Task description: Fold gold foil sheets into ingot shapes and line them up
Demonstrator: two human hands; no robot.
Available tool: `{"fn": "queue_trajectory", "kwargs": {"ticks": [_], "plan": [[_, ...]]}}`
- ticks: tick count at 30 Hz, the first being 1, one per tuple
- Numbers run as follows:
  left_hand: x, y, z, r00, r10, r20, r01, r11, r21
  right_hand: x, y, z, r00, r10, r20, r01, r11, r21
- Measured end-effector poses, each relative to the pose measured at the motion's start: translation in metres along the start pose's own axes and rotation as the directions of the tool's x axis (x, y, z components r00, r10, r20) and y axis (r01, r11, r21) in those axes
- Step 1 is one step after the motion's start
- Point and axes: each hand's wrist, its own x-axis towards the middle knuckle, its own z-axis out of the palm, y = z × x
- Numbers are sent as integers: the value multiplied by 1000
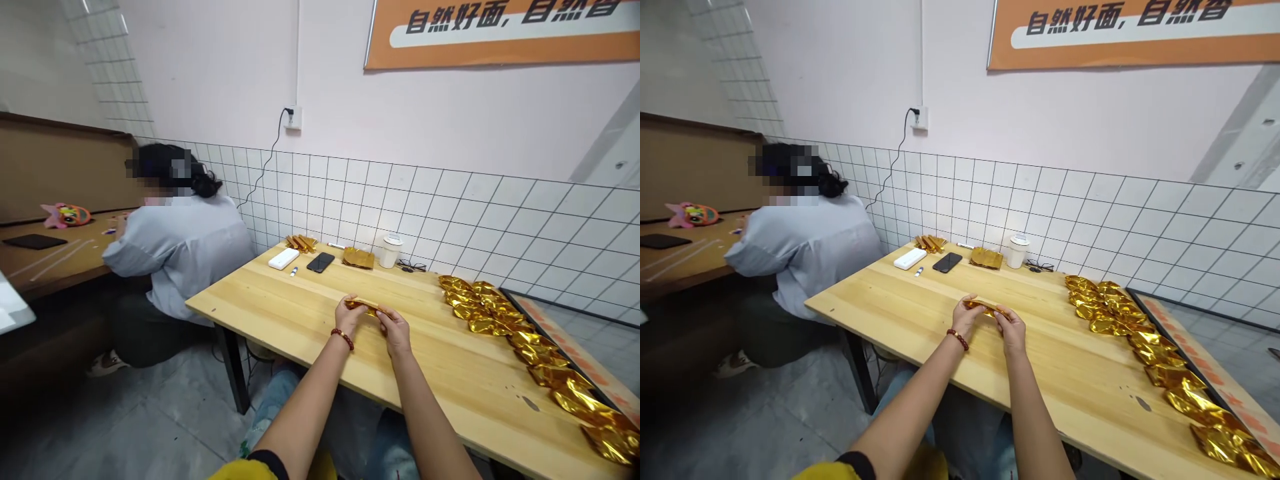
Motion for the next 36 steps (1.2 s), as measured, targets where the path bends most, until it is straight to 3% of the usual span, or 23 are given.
{"fn": "queue_trajectory", "kwargs": {"ticks": [2, 6, 16, 24, 36], "plan": [[1, 0, 0, 999, -10, -39, 8, 999, -54, -1, -1, 2, 999, 10, 41, -8, 1000, -27], [0, 3, -2, 999, -28, -34, 28, 1000, -4, -1, -3, 6, 996, 27, 87, -22, 998, -57], [7, -1, -1, 1000, 16, -18, -15, 1000, 23, 9, 4, 5, 995, 27, 99, -21, 998, -64], [7, 0, 3, 999, -17, -36, 19, 998, 59, 11, 6, 4, 997, 12, 77, -7, 998, -58], [15, 4, -7, 991, -100, 94, 93, 992, 81, 14, 4, 6, 999, 32, -1, -32, 999, -3]]}}
